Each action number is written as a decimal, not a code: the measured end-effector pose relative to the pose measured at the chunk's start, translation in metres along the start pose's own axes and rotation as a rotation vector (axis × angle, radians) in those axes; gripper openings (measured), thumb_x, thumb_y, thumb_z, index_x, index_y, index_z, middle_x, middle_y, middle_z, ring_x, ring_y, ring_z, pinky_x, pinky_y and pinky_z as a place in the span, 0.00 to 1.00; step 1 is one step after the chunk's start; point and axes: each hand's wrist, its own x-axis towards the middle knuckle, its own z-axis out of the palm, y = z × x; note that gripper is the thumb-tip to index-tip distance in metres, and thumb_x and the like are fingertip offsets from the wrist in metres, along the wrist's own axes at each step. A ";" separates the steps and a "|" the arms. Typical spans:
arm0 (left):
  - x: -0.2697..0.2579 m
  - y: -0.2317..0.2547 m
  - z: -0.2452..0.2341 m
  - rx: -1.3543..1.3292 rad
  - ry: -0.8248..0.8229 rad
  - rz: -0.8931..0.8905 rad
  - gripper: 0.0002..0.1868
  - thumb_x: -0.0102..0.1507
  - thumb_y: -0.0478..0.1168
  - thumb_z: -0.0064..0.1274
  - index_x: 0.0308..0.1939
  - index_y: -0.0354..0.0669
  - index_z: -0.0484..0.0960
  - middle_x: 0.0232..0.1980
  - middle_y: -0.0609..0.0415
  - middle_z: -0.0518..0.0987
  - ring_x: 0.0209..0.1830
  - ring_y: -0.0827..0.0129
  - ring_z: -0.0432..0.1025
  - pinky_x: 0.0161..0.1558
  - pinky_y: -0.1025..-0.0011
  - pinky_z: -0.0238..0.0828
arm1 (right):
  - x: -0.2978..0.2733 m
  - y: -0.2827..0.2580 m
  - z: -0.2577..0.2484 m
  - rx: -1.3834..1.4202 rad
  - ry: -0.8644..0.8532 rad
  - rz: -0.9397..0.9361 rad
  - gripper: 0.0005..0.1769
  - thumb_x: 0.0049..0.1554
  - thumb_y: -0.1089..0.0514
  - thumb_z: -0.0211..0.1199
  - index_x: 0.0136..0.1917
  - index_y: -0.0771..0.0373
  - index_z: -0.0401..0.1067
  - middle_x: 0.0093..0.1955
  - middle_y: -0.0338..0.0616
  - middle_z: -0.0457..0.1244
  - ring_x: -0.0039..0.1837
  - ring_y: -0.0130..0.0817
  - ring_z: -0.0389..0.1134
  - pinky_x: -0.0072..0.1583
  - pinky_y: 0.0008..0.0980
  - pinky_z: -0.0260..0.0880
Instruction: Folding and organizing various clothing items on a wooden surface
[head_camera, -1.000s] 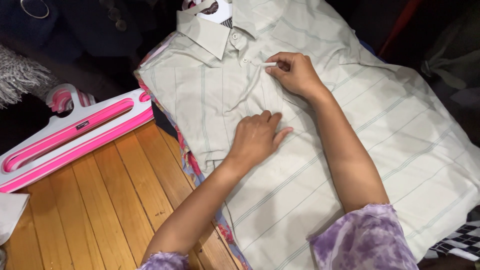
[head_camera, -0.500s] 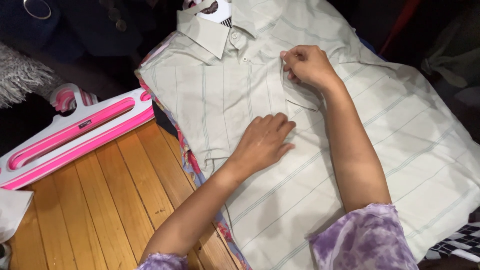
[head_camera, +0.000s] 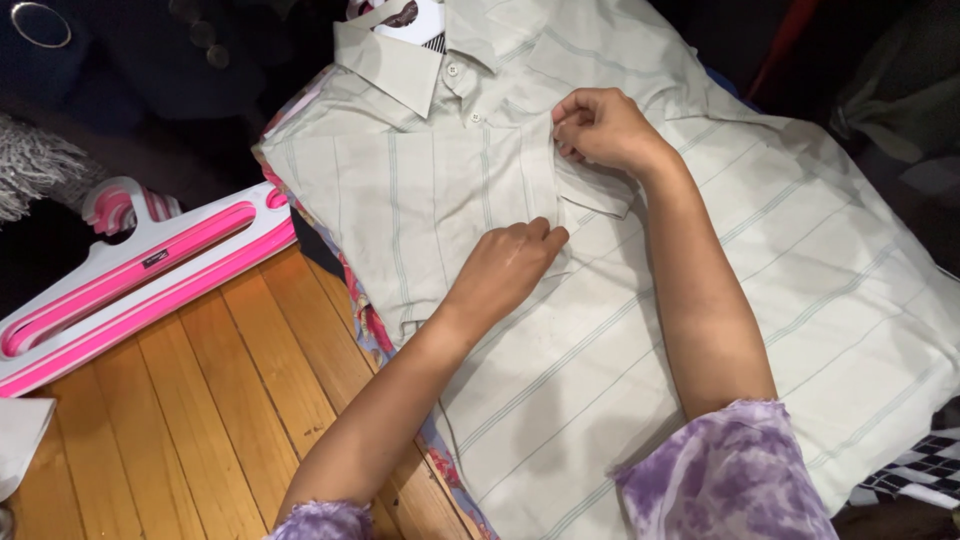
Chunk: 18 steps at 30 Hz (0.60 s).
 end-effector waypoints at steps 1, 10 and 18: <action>-0.001 0.000 0.000 -0.001 -0.002 0.002 0.14 0.52 0.22 0.49 0.36 0.45 0.71 0.30 0.54 0.68 0.17 0.55 0.67 0.16 0.58 0.59 | 0.001 0.002 0.000 0.002 0.001 0.002 0.08 0.58 0.67 0.55 0.50 0.59 0.72 0.39 0.38 0.68 0.40 0.24 0.71 0.41 0.23 0.71; 0.001 0.008 -0.028 -0.152 -0.010 0.121 0.08 0.54 0.29 0.47 0.37 0.42 0.75 0.34 0.51 0.71 0.25 0.50 0.70 0.27 0.55 0.64 | 0.008 0.012 0.006 -0.142 0.042 -0.172 0.12 0.56 0.65 0.58 0.48 0.56 0.80 0.36 0.33 0.69 0.41 0.18 0.68 0.49 0.19 0.69; -0.008 0.017 -0.026 -0.281 -0.083 0.101 0.31 0.58 0.52 0.66 0.59 0.43 0.72 0.52 0.51 0.72 0.45 0.56 0.71 0.41 0.58 0.67 | -0.002 -0.004 -0.001 0.011 0.137 -0.011 0.11 0.67 0.61 0.51 0.51 0.63 0.76 0.42 0.40 0.70 0.38 0.24 0.69 0.40 0.22 0.73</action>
